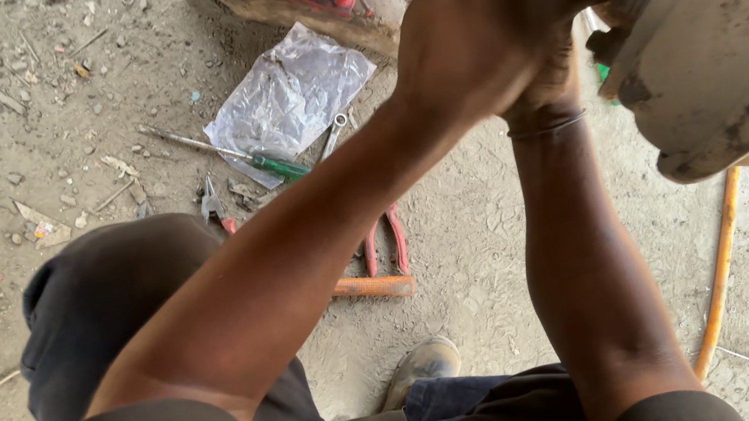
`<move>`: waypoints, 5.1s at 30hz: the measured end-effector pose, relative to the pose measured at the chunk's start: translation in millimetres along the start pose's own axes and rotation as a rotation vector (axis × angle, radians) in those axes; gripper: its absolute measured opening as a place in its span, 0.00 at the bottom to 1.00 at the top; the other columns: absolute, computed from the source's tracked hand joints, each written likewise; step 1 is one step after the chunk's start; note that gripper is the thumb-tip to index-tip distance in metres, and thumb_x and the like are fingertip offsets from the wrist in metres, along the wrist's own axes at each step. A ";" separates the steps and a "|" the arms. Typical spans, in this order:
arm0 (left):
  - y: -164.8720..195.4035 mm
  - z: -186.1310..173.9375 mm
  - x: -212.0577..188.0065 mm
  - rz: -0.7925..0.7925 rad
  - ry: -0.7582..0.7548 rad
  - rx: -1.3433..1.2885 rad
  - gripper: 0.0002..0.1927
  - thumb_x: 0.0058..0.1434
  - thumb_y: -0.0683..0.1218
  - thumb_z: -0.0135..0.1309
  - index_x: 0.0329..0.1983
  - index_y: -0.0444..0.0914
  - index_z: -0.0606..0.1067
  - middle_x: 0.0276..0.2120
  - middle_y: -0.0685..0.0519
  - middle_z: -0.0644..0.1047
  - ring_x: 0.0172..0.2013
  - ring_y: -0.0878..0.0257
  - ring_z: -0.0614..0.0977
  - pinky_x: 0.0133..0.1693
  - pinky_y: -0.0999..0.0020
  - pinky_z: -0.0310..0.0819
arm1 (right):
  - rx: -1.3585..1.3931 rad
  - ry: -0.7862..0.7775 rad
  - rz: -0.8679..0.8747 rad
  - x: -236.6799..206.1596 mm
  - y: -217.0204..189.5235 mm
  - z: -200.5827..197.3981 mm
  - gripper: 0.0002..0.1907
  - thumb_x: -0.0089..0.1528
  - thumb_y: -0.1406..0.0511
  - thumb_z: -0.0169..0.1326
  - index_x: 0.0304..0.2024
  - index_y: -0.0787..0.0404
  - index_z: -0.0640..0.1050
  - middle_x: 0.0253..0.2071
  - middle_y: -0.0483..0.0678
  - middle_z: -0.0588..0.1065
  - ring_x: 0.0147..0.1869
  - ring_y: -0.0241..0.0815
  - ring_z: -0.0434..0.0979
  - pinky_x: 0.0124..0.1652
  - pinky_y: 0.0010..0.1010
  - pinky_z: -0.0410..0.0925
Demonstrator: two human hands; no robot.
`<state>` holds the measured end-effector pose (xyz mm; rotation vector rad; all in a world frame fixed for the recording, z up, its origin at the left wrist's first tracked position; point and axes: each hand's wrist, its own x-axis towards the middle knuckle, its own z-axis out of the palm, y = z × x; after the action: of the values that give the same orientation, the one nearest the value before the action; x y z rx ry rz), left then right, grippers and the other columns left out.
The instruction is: The person is repairing a vehicle's brake assembly. They use a hammer and screwdriver to adjust components, then use pliers to manipulate a spring or clip within the brake mechanism.
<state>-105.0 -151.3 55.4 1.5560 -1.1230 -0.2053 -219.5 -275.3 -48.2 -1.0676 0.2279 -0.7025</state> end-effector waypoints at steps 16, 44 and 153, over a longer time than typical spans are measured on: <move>-21.8 80.4 34.5 -0.345 0.287 -1.011 0.22 0.76 0.49 0.33 0.41 0.28 0.73 0.34 0.43 0.74 0.34 0.54 0.77 0.36 0.58 0.78 | 0.014 0.098 0.118 -39.5 -24.5 16.1 0.28 0.68 0.42 0.52 0.48 0.59 0.76 0.34 0.42 0.73 0.30 0.32 0.66 0.31 0.25 0.62; -26.4 87.5 24.1 0.071 0.512 -0.202 0.19 0.81 0.49 0.34 0.39 0.36 0.70 0.28 0.53 0.73 0.24 0.64 0.72 0.25 0.66 0.64 | -0.324 0.332 0.317 -52.6 42.3 -23.7 0.14 0.67 0.66 0.51 0.54 0.65 0.74 0.51 0.56 0.77 0.53 0.49 0.77 0.51 0.38 0.73; -66.1 -34.6 54.6 -0.082 -0.682 -0.908 0.42 0.72 0.74 0.38 0.69 0.37 0.74 0.63 0.49 0.79 0.65 0.57 0.78 0.65 0.54 0.72 | -1.689 0.000 -0.369 -104.3 -41.5 134.2 0.10 0.56 0.64 0.66 0.32 0.62 0.78 0.23 0.50 0.73 0.24 0.46 0.74 0.29 0.38 0.70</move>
<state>-18.0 -175.1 35.0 0.7028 -1.2101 -1.1919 -250.0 -125.1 36.1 -2.7641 0.6859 -0.7792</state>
